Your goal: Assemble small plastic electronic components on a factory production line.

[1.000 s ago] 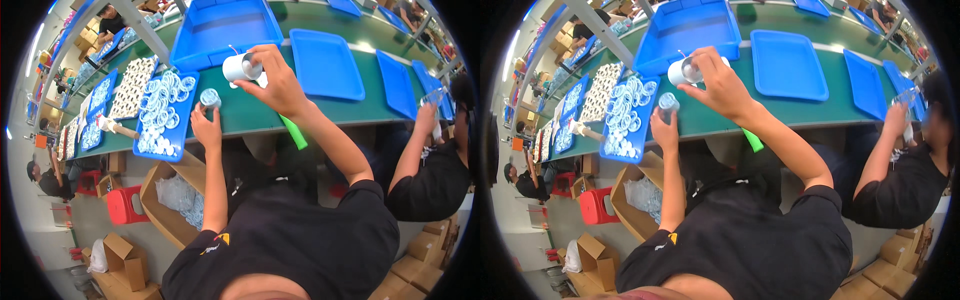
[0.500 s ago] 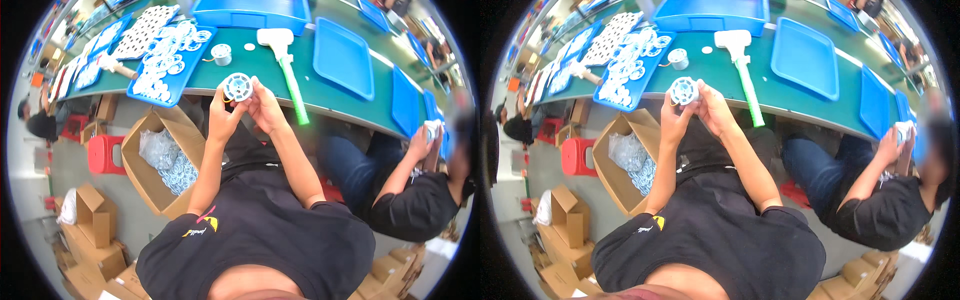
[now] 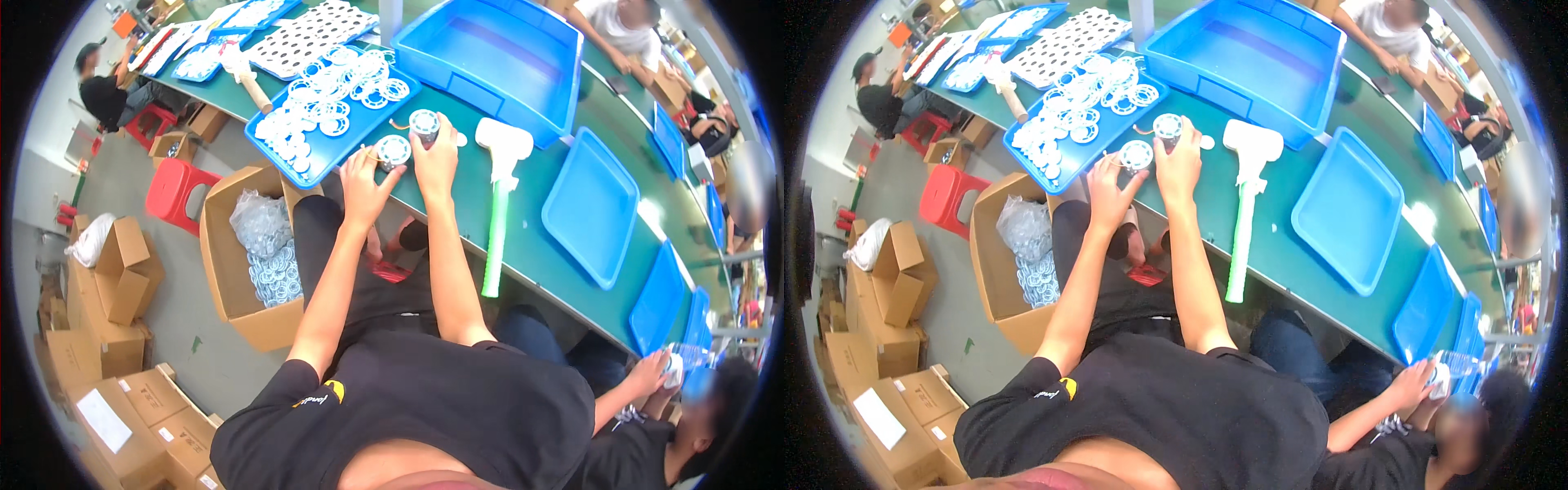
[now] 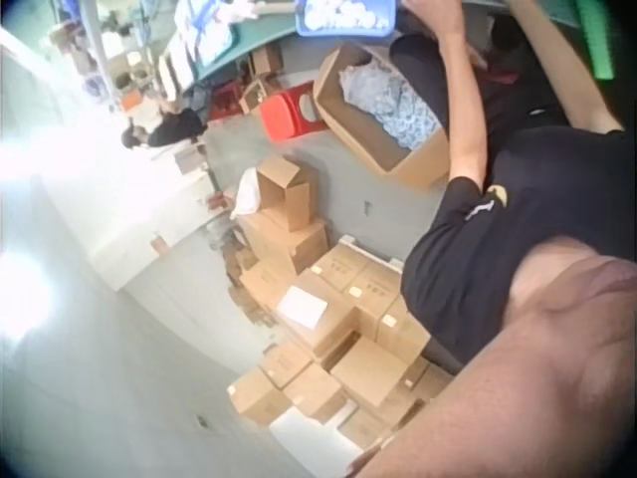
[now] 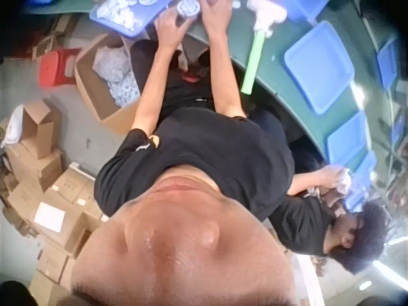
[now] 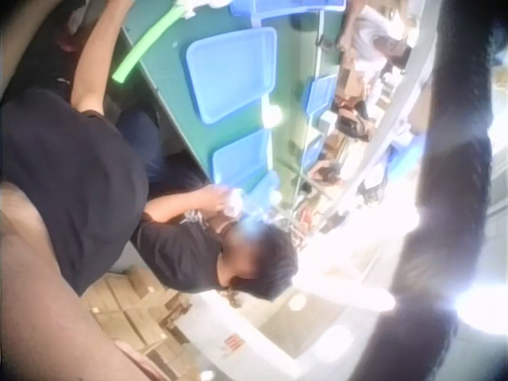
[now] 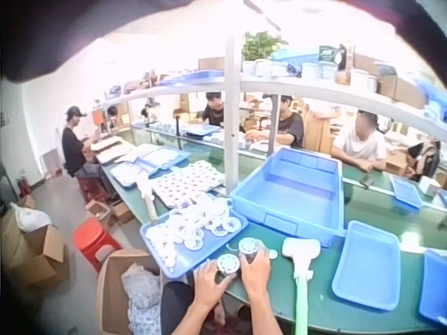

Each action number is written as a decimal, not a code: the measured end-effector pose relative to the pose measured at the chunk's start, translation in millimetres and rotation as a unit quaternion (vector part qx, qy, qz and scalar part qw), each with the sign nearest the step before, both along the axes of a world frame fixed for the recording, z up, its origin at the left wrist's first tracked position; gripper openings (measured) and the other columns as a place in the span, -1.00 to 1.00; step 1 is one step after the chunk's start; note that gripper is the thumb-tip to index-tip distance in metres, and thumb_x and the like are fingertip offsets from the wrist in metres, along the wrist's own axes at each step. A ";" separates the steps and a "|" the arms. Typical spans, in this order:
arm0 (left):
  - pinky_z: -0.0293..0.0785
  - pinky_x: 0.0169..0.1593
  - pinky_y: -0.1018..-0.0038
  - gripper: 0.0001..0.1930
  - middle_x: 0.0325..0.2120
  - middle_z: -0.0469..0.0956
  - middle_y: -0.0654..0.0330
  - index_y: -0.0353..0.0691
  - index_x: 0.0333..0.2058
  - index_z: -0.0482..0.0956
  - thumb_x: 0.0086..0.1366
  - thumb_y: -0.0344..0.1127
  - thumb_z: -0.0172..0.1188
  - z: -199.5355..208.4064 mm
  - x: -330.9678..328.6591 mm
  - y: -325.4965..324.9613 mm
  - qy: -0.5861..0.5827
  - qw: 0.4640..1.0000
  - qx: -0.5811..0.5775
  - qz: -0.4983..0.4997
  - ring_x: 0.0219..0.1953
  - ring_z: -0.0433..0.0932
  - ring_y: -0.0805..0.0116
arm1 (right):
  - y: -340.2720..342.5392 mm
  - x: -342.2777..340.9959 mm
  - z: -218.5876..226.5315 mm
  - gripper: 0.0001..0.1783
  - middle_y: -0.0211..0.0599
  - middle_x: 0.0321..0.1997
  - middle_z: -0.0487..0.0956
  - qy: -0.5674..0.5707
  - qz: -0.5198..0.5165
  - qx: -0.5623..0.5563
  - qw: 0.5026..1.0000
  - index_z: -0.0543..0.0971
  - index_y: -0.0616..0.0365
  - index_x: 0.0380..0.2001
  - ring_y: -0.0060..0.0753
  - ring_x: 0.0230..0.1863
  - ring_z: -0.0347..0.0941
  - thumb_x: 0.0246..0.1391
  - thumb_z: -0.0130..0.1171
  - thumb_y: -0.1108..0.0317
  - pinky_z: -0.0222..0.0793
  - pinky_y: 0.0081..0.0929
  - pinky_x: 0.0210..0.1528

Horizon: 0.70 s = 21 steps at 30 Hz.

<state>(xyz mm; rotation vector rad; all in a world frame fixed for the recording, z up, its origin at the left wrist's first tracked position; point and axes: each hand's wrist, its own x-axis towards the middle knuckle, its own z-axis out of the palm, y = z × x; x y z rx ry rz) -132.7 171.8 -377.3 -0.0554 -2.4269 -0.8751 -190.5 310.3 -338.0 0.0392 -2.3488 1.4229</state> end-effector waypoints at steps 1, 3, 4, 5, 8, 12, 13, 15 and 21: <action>0.17 0.33 0.10 -0.29 0.08 0.53 -0.08 -0.32 0.16 0.51 0.19 0.08 0.41 -5.5 0.4 0.6 0.014 1.000 -0.002 0.010 0.21 0.42 -0.06 | -1.0 3.7 5.5 -0.24 0.02 0.30 0.39 -0.033 0.005 -0.027 0.999 0.31 0.22 0.34 0.03 -0.08 0.62 0.10 0.36 0.33 0.53 -0.11 0.03; 0.18 0.33 0.08 -0.24 0.10 0.50 -0.05 -0.34 0.22 0.44 0.17 0.02 0.43 -1.1 6.9 13.1 0.046 0.998 -0.014 0.032 0.22 0.41 -0.05 | 1.3 5.1 3.6 -0.22 0.04 0.33 0.33 0.001 0.000 -0.056 0.998 0.28 0.27 0.35 -0.15 -0.27 0.60 0.09 0.34 0.41 0.54 -0.22 -0.06; 0.18 0.33 0.07 -0.24 0.11 0.50 -0.05 -0.34 0.23 0.42 0.17 -0.02 0.44 -0.4 4.3 17.3 0.054 0.997 -0.002 0.045 0.22 0.41 -0.06 | 2.9 4.1 2.8 -0.22 0.05 0.32 0.32 -0.004 -0.001 -0.084 0.996 0.27 0.29 0.35 -0.21 -0.31 0.57 0.08 0.33 0.42 0.54 -0.25 -0.09; 0.19 0.34 0.07 -0.24 0.11 0.50 -0.05 -0.34 0.24 0.40 0.16 -0.06 0.45 -0.3 2.9 19.9 0.063 0.996 0.009 0.061 0.22 0.40 -0.07 | 1.2 0.7 6.2 -0.30 0.00 0.25 0.34 0.044 -0.020 -0.085 0.995 0.33 0.32 0.29 -0.32 -0.40 0.48 0.08 0.30 0.48 0.50 -0.36 -0.21; 0.20 0.35 0.05 -0.22 0.17 0.47 -0.09 -0.34 0.29 0.32 0.17 -0.18 0.45 -3.9 16.7 34.1 0.095 0.988 0.094 0.076 0.24 0.38 -0.14 | 3.7 11.7 12.3 -0.64 -0.22 0.02 0.45 0.126 -0.065 -0.110 0.984 0.53 0.28 0.04 -0.52 -0.42 0.40 0.17 0.25 0.49 0.33 -0.50 -0.33; 0.21 0.35 0.07 -0.11 0.27 0.35 -0.20 -0.38 0.37 0.15 0.18 -0.24 0.45 5.2 22.0 45.4 0.098 0.985 0.130 0.059 0.28 0.34 -0.16 | -23.8 37.5 37.9 -0.86 -0.34 -0.21 0.53 0.157 0.021 -0.143 0.977 0.62 0.21 -0.17 -0.55 -0.38 0.45 0.20 0.23 0.51 0.38 -0.52 -0.30; 0.21 0.36 0.10 -0.07 0.31 0.29 -0.17 -0.40 0.40 0.09 0.19 -0.26 0.46 -4.2 19.5 38.0 0.092 0.990 0.103 0.039 0.30 0.33 -0.11 | -40.1 50.5 51.8 -0.87 -0.34 -0.24 0.54 0.143 0.065 -0.159 0.975 0.63 0.20 -0.19 -0.54 -0.35 0.48 0.19 0.23 0.51 0.41 -0.53 -0.27; 0.20 0.35 0.11 -0.02 0.27 0.35 -0.10 -0.34 0.43 0.03 0.20 -0.19 0.48 -2.1 7.7 49.7 0.055 0.941 0.332 -0.046 0.28 0.35 0.00 | -74.1 55.1 60.2 -0.84 -0.21 -0.24 0.60 0.168 0.196 -0.067 0.964 0.65 0.18 -0.16 -0.36 -0.31 0.57 0.17 0.25 0.51 0.48 -0.47 -0.21; 0.24 0.35 0.13 -0.02 0.19 0.49 -0.20 -0.36 0.44 0.03 0.17 -0.26 0.45 11.1 -1.0 32.6 -0.003 0.970 0.239 0.046 0.25 0.47 -0.05 | -162.4 22.0 22.5 -0.74 -0.03 -0.09 0.56 0.039 0.318 0.269 0.908 0.70 0.04 -0.17 0.03 -0.08 0.59 0.03 0.24 0.42 0.55 -0.10 -0.05</action>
